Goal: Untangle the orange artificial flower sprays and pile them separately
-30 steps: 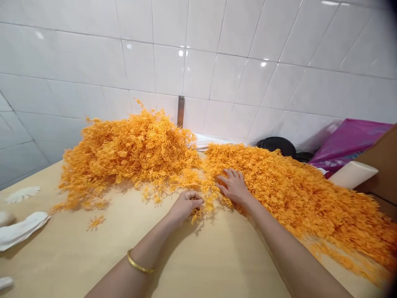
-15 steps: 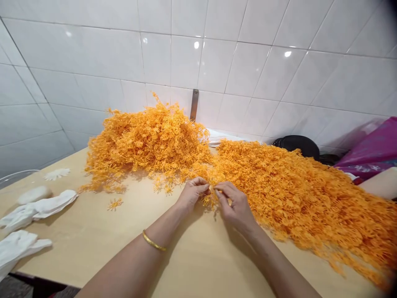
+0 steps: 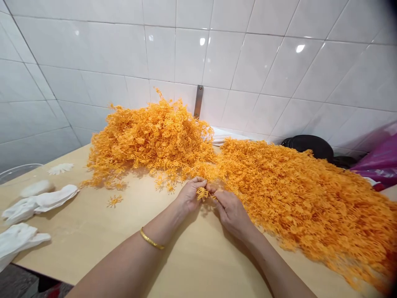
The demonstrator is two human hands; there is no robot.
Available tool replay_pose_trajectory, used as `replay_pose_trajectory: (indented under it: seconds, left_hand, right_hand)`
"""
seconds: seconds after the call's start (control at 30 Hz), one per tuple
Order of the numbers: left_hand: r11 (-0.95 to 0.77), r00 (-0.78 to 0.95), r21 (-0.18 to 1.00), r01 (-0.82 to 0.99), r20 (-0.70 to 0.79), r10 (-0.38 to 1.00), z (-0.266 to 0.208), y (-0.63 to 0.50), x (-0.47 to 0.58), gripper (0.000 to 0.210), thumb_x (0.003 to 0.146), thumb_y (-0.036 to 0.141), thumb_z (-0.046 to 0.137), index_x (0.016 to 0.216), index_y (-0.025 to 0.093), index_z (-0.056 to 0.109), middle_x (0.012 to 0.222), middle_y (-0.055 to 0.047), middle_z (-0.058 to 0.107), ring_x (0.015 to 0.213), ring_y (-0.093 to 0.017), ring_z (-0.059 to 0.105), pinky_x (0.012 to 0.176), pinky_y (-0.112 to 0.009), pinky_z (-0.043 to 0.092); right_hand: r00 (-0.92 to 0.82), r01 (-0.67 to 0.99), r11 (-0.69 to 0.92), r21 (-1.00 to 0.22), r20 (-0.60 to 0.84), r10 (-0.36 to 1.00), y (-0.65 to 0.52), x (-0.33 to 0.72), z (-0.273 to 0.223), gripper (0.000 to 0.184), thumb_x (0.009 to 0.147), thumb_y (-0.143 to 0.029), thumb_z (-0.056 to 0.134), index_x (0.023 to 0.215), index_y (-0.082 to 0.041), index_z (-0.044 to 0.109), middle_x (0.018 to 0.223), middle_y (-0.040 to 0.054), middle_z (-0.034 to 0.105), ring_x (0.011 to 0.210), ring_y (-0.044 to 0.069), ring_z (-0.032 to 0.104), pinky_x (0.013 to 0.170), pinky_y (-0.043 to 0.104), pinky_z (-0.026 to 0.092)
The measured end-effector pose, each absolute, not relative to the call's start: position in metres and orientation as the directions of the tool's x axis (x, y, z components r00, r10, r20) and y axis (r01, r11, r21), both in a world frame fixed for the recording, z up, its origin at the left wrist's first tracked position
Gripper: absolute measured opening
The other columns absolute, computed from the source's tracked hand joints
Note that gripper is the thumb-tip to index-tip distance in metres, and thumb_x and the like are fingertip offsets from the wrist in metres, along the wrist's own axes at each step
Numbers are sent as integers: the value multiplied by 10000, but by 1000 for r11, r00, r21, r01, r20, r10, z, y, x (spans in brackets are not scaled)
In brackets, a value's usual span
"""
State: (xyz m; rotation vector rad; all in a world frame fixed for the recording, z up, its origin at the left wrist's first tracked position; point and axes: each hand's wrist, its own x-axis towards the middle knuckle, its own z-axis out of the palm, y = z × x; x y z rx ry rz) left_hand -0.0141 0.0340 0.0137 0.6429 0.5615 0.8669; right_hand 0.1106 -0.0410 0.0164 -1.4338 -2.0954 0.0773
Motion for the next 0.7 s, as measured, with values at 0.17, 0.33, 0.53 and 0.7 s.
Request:
replay_pose_trajectory:
  seconds: [0.17, 0.33, 0.53, 0.7]
  left_hand:
    - [496, 403, 543, -678, -289, 868, 16, 51, -23, 161, 729, 41, 421, 630, 166, 397, 439, 45, 424, 410, -63, 462, 461, -173, 392]
    - [462, 422, 650, -604, -231, 877, 15, 43, -19, 125, 685, 67, 521, 651, 155, 439, 584, -11, 550, 606, -122, 576, 587, -248, 461]
    - [427, 406, 729, -535, -222, 887, 15, 31, -11, 156, 617, 109, 608, 641, 157, 462, 550, 29, 511, 527, -86, 521, 543, -223, 432]
    - [285, 381, 825, -488, -92, 920, 14, 27, -7, 189, 592, 164, 644, 601, 151, 456, 486, 36, 492, 445, -57, 453, 461, -173, 357]
  right_hand:
    - [-420, 627, 439, -643, 196, 886, -65, 91, 34, 307, 824, -216, 356, 522, -175, 323, 508, -39, 360, 492, 87, 341, 496, 216, 269]
    - [-128, 382, 106, -918, 61, 990, -59, 94, 29, 178, 799, -228, 366, 637, -182, 421, 553, -35, 450, 496, 87, 438, 476, 210, 321]
    - [-39, -26, -125, -992, -124, 992, -47, 106, 19, 145, 711, -274, 533, 790, -163, 483, 578, -23, 521, 489, 88, 497, 489, 221, 395]
    - [-7, -172, -147, -974, -148, 989, -48, 103, 21, 309, 633, -345, 663, 817, -170, 488, 630, -35, 507, 532, 84, 516, 509, 227, 440]
